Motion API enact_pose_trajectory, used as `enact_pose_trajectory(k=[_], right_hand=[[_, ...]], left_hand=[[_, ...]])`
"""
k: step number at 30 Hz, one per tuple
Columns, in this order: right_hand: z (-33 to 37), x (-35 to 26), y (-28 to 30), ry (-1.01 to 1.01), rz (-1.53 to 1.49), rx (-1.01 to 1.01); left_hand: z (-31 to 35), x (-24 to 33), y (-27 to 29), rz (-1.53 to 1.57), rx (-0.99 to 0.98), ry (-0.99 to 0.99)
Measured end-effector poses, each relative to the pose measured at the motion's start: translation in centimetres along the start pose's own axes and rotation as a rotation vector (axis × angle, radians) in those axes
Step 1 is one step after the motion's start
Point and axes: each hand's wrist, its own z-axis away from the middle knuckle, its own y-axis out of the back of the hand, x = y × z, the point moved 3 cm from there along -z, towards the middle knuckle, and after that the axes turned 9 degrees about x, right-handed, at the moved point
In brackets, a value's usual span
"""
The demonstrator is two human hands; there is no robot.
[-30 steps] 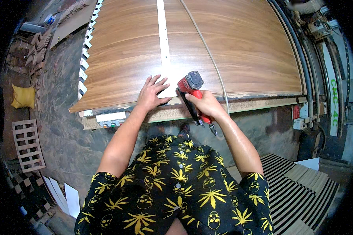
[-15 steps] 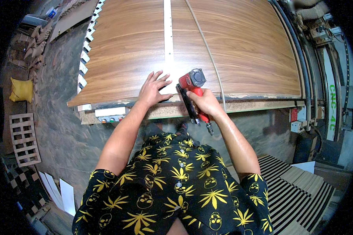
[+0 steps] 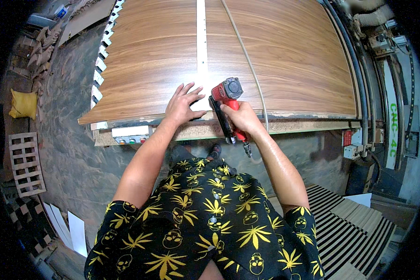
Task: The person uses a pneumatic nail gun to attach a white wooden strip and a black panel to a larger brown wooden board on a workbench, with assistance from another person who holds the pieces in place.
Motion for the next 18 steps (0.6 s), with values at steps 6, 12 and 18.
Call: enact_pose_trajectory(k=[6,12,18], right_hand=[[-0.5,0.5,0.1,0.002,-0.002,-0.003],[-1.0,1.3,0.2,0.037,0.007,0.021],[0.0,0.0,0.2,0.028,0.039,0.038]], left_hand=[[-0.1,0.4,0.0,-0.032,-0.008,0.003],[-0.2,0.2,0.0,-0.029,-0.009,0.008],[-0.1,0.3,0.3,-0.024,-0.012,0.022]])
